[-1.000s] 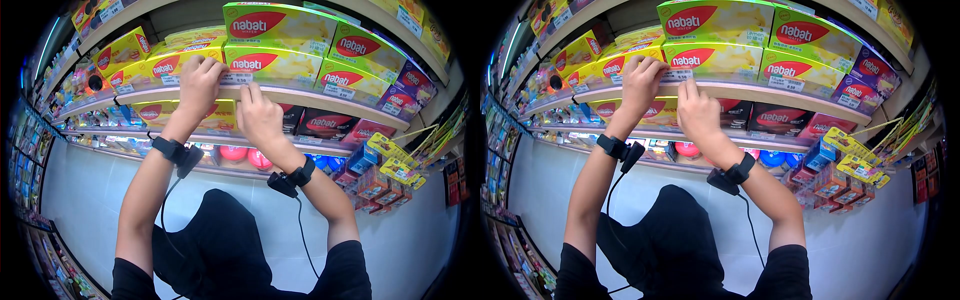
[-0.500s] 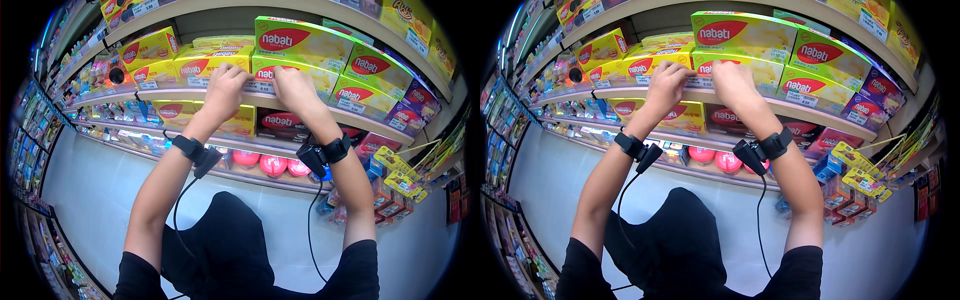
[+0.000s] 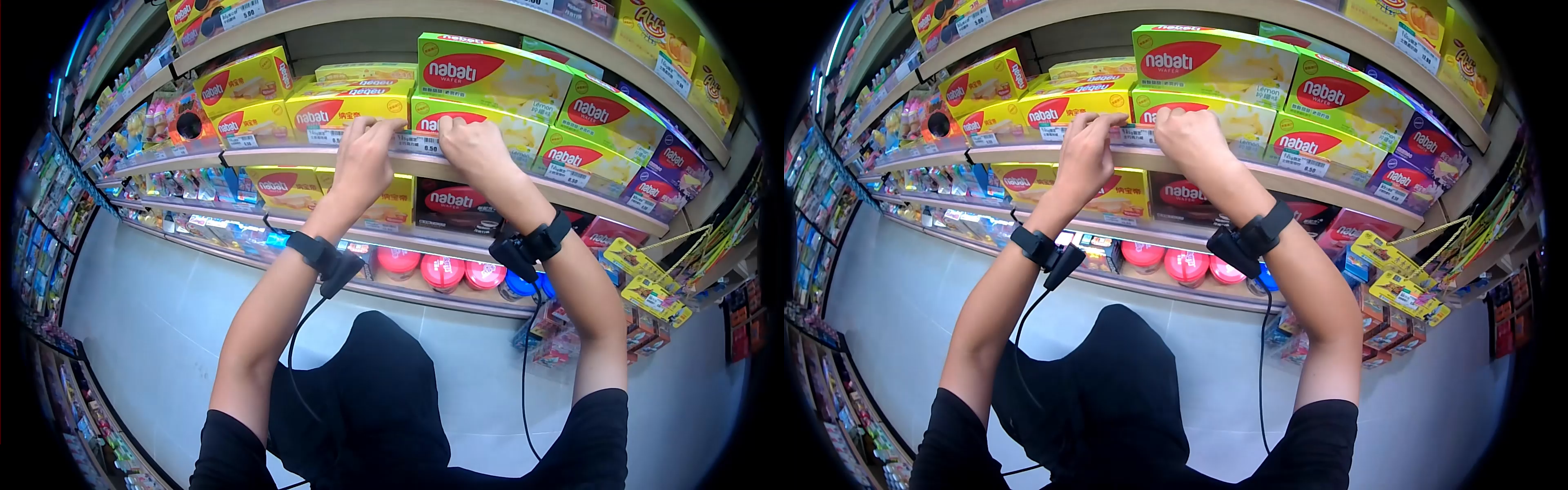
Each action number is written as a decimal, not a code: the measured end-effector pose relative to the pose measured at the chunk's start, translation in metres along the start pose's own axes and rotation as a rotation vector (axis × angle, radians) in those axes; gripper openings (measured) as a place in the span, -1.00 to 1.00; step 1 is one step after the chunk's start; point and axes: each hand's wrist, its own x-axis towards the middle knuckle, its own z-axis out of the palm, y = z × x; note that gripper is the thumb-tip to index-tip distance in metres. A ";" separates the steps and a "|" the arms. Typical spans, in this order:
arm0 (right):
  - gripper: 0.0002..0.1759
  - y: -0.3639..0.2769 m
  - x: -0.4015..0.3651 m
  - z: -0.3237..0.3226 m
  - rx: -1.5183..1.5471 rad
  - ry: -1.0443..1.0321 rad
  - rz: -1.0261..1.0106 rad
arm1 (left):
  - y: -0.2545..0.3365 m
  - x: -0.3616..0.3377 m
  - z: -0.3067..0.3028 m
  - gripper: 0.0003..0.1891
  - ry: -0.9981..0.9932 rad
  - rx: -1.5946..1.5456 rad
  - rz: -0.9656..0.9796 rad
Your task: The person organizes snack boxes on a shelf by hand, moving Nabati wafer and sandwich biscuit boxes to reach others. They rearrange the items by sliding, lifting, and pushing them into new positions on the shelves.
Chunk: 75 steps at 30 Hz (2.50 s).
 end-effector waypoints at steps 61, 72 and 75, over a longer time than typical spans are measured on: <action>-0.70 -0.005 -0.058 -0.014 0.184 -0.012 0.344 | 0.002 -0.057 -0.009 -0.28 -0.135 -0.046 0.022; -0.73 -0.022 -0.050 -0.003 0.090 -0.039 0.432 | -0.104 -0.112 -0.072 -0.15 -0.130 0.138 -0.263; -0.73 -0.022 -0.047 -0.004 0.047 -0.078 0.449 | -0.140 -0.120 -0.082 -0.13 -0.127 0.200 -0.355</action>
